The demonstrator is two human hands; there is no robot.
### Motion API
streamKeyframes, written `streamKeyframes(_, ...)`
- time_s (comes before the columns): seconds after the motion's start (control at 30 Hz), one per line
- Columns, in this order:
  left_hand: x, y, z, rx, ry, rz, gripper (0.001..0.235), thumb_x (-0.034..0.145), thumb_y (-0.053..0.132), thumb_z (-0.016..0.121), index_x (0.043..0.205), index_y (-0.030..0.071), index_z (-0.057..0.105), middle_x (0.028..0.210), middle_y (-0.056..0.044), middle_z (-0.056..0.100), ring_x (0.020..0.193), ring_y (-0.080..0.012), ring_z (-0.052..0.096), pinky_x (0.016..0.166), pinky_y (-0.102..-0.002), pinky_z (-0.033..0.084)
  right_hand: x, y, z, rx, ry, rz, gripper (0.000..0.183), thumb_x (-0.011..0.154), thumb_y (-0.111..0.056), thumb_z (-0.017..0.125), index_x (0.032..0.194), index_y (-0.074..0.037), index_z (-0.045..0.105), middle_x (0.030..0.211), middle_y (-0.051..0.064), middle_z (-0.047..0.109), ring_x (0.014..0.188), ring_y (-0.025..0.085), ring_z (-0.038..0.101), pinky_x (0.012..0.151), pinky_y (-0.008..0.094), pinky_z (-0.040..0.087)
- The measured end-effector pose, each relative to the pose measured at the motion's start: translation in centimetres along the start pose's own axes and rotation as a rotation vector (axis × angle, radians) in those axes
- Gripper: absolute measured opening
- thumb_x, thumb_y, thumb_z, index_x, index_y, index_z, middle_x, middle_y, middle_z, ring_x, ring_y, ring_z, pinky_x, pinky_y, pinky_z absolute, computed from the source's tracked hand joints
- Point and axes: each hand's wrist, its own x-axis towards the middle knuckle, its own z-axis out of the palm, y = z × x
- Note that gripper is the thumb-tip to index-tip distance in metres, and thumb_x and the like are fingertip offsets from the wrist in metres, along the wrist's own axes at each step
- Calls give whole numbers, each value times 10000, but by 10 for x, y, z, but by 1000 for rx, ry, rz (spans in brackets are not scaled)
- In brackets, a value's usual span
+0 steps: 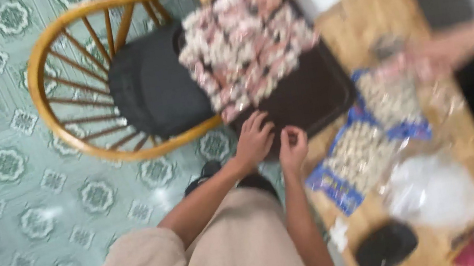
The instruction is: Preparing and arranging small food items, including fish balls and sliced meats, into platters.
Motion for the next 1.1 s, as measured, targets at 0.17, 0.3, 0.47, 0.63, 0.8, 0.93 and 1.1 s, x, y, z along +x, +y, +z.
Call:
streamKeyframes(0.17, -48, 16, -29, -58, -1, -62, 254, 882, 139, 739, 1117, 82, 665, 1333, -156, 583, 1330, -391, 513, 1100, -485, 441, -60, -4, -19, -39, -8, -7, 155, 971, -146, 711, 1079, -38, 686, 1035, 39, 654, 872, 119, 638, 776, 276, 535)
streamKeyframes(0.3, -79, 41, -44, -78, 6, -138, 215, 875, 117, 744, 1068, 66, 665, 1280, -162, 592, 1259, -384, 540, 1056, -478, 458, -89, 7, -35, 71, -65, 49, 138, 986, -140, 694, 1081, -40, 685, 1000, 24, 667, 861, 101, 621, 773, 268, 523)
streamKeyframes(0.47, -120, 74, -26, -71, 26, -138, 243, 864, 118, 733, 1084, 52, 653, 1260, -166, 593, 1229, -392, 543, 1034, -480, 457, -116, 34, -65, 76, -150, -25, 111, 989, -116, 694, 1057, -28, 686, 944, 21, 679, 824, 100, 641, 743, 264, 534)
streamKeyframes(0.63, -171, 143, 30, -128, -21, -26, 314, 904, 79, 691, 1205, 34, 616, 1332, -191, 574, 1276, -408, 526, 1077, -483, 460, -145, 47, -149, 72, -187, -143, 89, 999, -94, 678, 1050, -22, 678, 933, 29, 674, 770, 103, 642, 688, 252, 533)
streamKeyframes(0.8, -224, 250, 104, -214, -4, -38, 360, 898, 88, 714, 1238, 33, 609, 1304, -190, 578, 1246, -416, 551, 1064, -483, 465, -171, 82, -283, 168, -150, -135, 73, 989, -76, 673, 1048, -33, 665, 1016, 55, 634, 799, 111, 643, 688, 259, 543)
streamKeyframes(0.93, -267, 298, 176, -354, -122, -54, 358, 895, 77, 704, 1240, 47, 613, 1294, -174, 614, 1207, -404, 585, 1032, -462, 494, -187, 100, -363, 8, -11, -223, 69, 961, -65, 696, 1021, -38, 674, 1024, 82, 647, 876, 189, 624, 759, 315, 524)
streamKeyframes(1.1, -307, 295, 252, -276, -152, 5, 483, 878, 89, 700, 1326, -25, 560, 1307, -253, 588, 1190, -451, 574, 1016, -477, 491, -222, 112, -415, -235, 88, -299, 72, 936, -97, 723, 995, -62, 701, 1071, 85, 709, 1034, 307, 621, 928, 407, 499)
